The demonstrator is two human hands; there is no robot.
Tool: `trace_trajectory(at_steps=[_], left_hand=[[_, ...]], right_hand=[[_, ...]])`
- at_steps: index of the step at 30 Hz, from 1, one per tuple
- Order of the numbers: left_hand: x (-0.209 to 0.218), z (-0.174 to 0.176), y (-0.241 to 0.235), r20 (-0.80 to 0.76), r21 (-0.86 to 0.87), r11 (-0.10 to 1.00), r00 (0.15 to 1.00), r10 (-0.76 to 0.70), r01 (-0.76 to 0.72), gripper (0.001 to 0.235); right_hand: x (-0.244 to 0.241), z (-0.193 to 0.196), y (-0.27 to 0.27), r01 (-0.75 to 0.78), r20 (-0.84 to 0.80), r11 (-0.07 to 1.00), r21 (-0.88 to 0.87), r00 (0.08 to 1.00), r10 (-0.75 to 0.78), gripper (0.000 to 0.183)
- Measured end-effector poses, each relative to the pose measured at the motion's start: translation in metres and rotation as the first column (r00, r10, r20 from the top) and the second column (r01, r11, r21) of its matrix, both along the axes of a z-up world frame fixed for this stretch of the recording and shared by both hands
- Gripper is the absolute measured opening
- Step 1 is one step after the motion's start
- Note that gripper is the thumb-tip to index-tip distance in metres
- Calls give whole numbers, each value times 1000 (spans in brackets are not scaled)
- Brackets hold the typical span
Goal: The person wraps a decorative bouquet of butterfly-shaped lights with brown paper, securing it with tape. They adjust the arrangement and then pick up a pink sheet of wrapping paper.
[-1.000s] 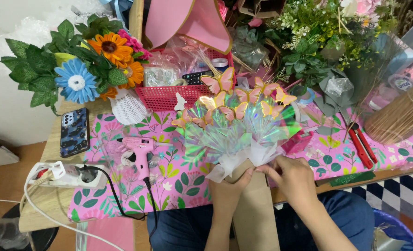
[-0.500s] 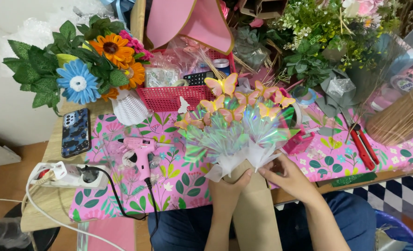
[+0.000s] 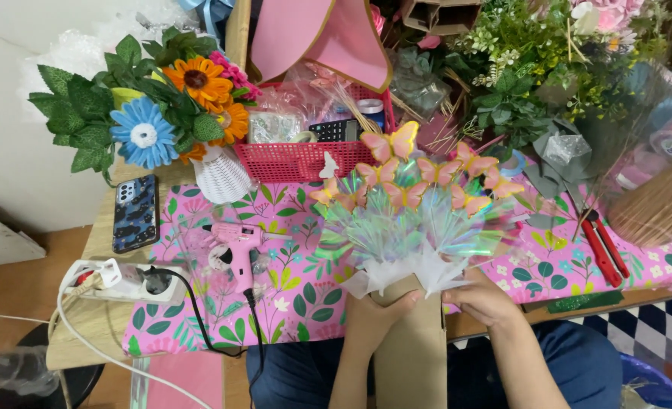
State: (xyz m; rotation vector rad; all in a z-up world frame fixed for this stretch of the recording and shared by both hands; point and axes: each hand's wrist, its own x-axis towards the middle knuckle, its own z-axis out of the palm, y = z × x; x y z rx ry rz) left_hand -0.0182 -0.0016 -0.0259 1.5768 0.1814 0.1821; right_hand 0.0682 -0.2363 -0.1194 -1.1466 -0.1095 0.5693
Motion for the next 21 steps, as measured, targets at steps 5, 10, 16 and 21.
trace_trajectory(at_steps=[5,10,16,21], left_hand=[[-1,-8,7,-184,-79,994,981,66,-82,72],[-2,10,39,-322,-24,959,911,259,-281,82],[-1,18,54,-430,-93,942,867,253,-322,70],[-1,0,56,-290,-113,956,929,229,-271,78]], right_hand=[[3,-9,9,231,-4,958,-169,972,-235,39],[-39,83,27,572,355,637,-517,820,-448,17],[-37,72,-18,804,798,-71,-591,595,98,19],[-31,67,-43,753,715,-47,-656,640,283,28]])
